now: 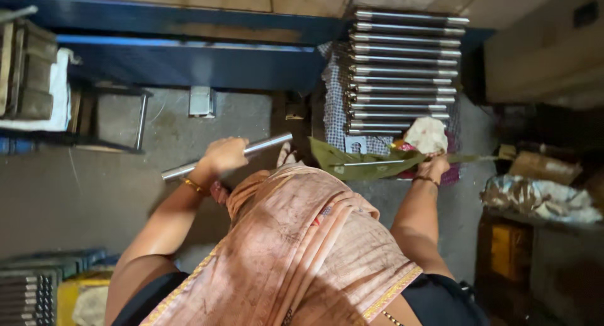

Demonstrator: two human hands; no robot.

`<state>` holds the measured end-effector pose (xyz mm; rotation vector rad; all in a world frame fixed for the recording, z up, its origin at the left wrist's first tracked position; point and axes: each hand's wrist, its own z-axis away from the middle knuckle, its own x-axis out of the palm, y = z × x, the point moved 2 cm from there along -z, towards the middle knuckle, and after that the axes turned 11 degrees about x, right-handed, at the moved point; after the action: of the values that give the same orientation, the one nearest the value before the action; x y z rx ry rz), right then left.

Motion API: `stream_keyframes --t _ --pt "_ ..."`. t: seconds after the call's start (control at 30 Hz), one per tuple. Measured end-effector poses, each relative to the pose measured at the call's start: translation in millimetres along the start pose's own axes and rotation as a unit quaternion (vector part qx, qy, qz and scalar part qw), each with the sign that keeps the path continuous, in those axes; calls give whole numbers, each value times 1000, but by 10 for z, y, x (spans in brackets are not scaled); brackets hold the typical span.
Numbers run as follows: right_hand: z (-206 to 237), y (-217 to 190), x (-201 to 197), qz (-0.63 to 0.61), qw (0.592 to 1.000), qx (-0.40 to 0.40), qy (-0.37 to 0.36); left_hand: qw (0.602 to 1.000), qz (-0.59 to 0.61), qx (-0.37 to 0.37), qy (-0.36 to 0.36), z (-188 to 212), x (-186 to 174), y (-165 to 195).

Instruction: The person opens a machine door, then picks up metal rods one by one from a rack. They wipe each rod with a cloth, inspect the ends, and place them into a container. The process is repeated for multiple rods.

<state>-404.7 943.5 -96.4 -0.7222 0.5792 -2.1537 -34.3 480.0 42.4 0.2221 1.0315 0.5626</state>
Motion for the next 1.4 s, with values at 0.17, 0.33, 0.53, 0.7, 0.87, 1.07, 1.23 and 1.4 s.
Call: stream_keyframes --t 0.17,0.33,0.53,0.7,0.87,1.07,1.23,1.4 --pt "41 249 376 55 998 -5 -29 981 97 -14 170 31 -90 14" --pt "260 291 708 346 932 6 104 927 196 53 317 -39 -179 191" --pt "1005 476 1291 414 840 -333 -111 910 179 92 363 -20 -184 206" --pt "2490 1068 1904 415 698 -141 -566 892 140 187 387 -31 -104 180" --pt "3879 1535 2163 399 366 -374 -753 798 109 274 526 122 -52 -43" --pt "4556 2035 2326 417 321 -389 -756 824 160 242 487 571 -63 -502" --pt "5023 2468 2408 406 247 -399 -784 821 342 223 400 876 -64 -674" --pt "5408 2880 2523 409 221 -372 -804 778 396 245 421 1231 -55 -955"
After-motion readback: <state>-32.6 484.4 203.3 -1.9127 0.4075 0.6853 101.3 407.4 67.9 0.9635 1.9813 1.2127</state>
